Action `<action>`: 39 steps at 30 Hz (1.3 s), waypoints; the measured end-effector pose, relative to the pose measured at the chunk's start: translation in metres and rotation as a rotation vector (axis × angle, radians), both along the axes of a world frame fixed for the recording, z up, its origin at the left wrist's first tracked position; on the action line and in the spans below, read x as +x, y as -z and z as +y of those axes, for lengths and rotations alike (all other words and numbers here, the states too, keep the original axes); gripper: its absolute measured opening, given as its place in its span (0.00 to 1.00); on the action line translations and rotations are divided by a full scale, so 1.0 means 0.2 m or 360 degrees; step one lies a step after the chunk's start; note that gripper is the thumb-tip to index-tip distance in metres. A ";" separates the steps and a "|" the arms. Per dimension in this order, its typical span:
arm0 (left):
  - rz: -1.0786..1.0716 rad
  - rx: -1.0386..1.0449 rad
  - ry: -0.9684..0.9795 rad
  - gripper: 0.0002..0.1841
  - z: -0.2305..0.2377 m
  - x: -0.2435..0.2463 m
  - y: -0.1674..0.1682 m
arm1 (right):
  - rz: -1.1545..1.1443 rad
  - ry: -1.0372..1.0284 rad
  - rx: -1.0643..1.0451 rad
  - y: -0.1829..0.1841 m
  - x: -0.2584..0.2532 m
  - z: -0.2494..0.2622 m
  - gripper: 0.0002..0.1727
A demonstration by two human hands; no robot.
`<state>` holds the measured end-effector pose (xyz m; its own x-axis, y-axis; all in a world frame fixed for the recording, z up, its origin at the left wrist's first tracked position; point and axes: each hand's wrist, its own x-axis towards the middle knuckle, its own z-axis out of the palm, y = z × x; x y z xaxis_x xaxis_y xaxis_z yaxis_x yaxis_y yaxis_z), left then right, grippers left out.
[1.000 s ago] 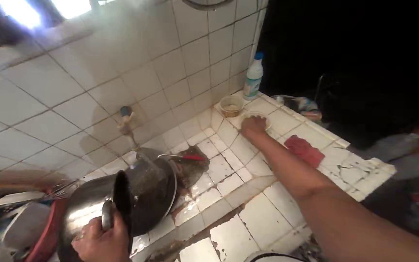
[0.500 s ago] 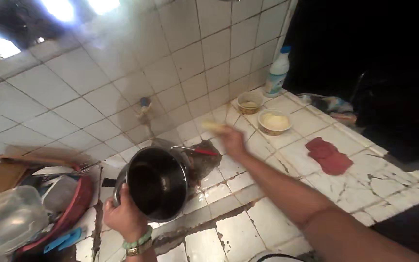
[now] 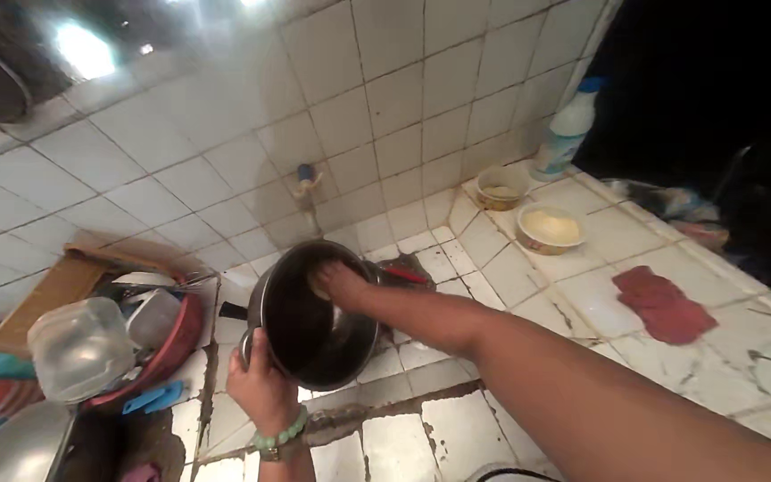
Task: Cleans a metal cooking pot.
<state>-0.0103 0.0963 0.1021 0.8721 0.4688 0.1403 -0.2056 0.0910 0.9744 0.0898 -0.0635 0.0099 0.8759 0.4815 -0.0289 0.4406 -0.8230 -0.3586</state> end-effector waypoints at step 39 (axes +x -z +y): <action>0.0290 0.0071 -0.0171 0.10 -0.03 0.10 0.03 | 0.0637 -0.0285 0.0219 0.15 -0.02 0.02 0.27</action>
<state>0.0094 0.0897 0.0970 0.8304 0.5572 0.0074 -0.0316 0.0338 0.9989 0.0849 -0.0603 -0.0202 0.7115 0.6474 -0.2732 0.3764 -0.6794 -0.6299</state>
